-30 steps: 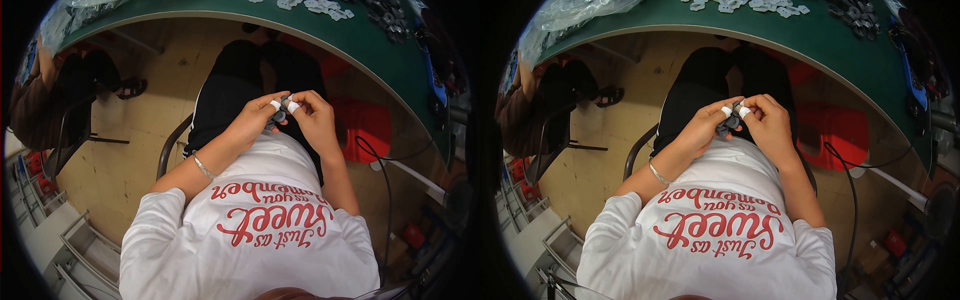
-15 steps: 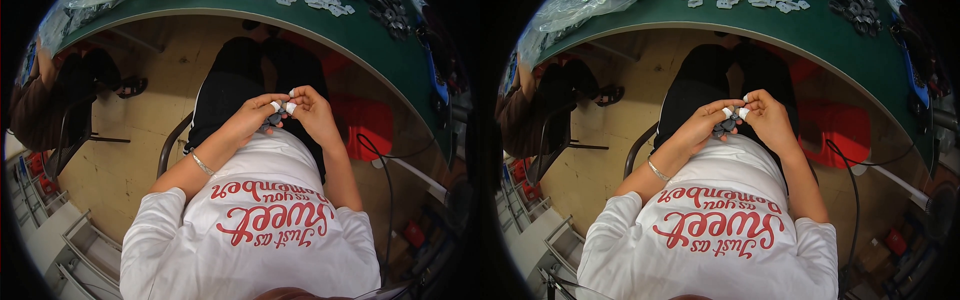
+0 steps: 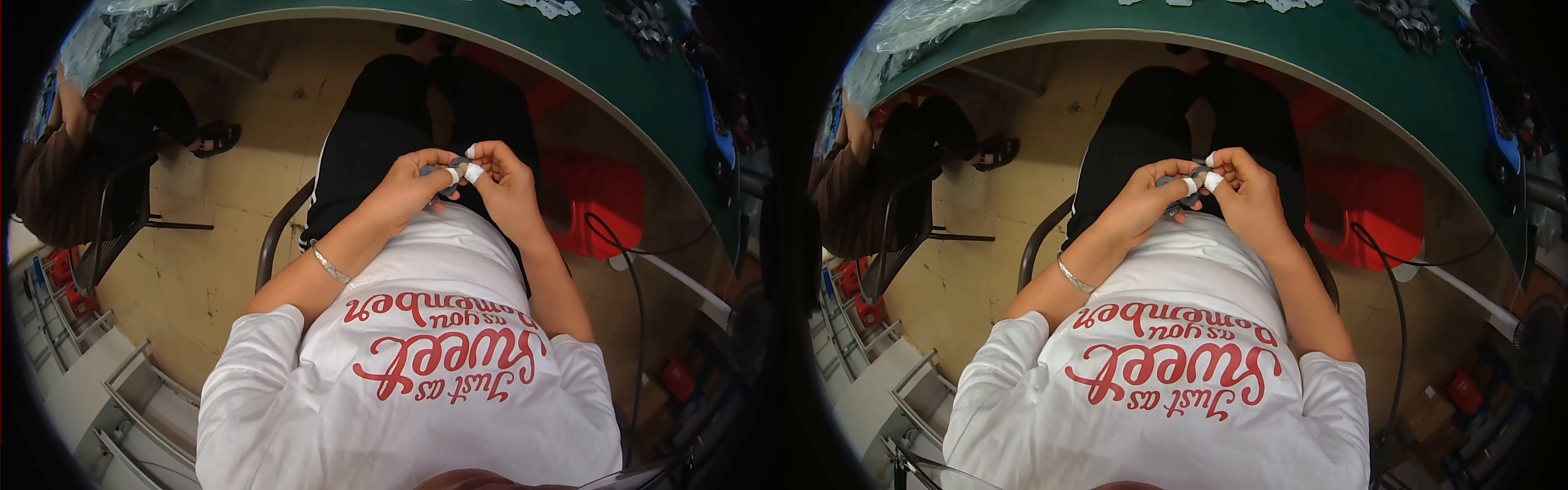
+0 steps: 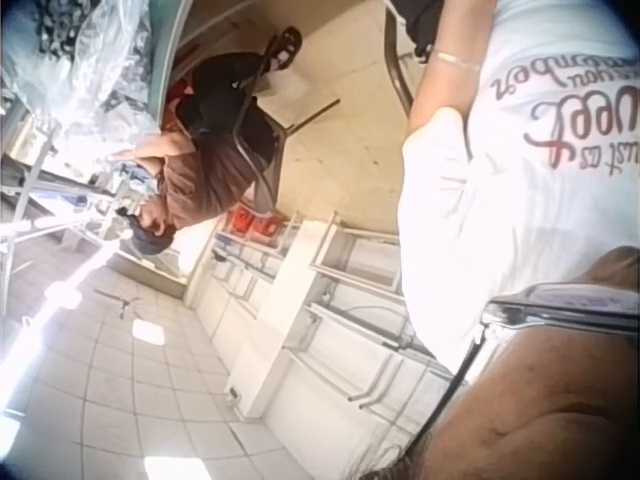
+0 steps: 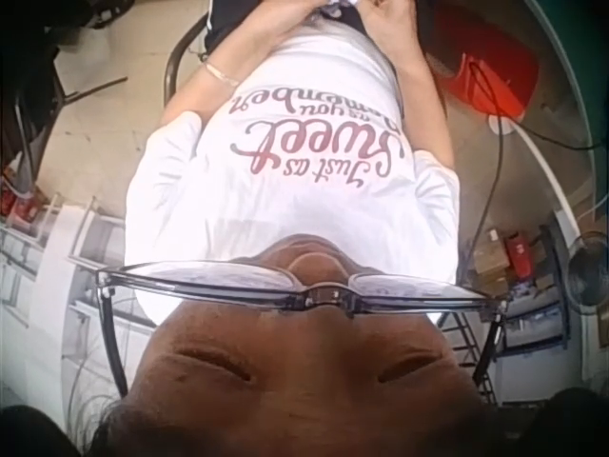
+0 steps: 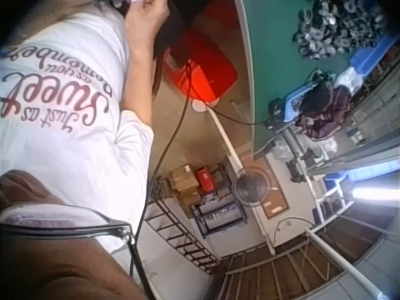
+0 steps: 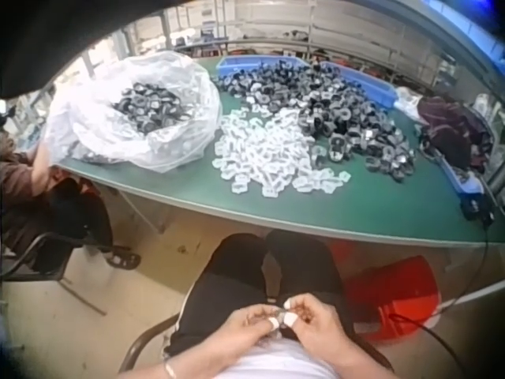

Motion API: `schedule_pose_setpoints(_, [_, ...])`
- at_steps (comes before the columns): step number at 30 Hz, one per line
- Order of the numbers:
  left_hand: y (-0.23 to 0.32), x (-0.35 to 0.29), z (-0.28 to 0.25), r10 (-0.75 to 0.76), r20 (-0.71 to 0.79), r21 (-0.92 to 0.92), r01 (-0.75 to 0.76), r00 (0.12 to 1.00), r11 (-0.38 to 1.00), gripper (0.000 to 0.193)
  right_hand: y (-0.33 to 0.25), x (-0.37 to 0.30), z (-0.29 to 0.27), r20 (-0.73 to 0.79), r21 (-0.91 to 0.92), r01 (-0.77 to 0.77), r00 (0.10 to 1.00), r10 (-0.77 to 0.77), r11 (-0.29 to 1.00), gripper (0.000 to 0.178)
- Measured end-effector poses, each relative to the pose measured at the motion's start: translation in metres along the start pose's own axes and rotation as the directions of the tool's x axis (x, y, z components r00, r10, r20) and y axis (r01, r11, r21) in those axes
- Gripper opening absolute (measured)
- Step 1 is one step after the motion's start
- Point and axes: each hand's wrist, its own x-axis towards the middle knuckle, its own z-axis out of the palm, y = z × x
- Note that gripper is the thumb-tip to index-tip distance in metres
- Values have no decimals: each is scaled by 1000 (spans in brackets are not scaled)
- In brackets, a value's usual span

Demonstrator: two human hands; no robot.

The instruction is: The person repeatedly takes plastic parts from the table and fits them together by hand.

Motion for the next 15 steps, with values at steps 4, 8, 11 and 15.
schedule_pose_setpoints(4, [2, -1, 2, 2, -87, 159, 12, 996, 987, 27, -1, 6, -9, 112, 117, -130, 987, 117, 985, 17])
schedule_pose_setpoints(8, [3, -4, 5, 51, -70, 316, -27, 996, 948, 29, -4, 7, -13, 212, 140, -232, 957, 200, 963, 18])
schedule_pose_setpoints(11, [3, -6, 4, 15, -36, 214, -7, 999, 977, 31, -2, 7, -15, 238, 125, -246, 948, 212, 961, 16])
schedule_pose_setpoints(15, [-4, -3, 2, -9, -19, 191, 13, 1000, 981, 30, 2, -1, -10, 205, -110, -40, 977, 62, 993, 18])
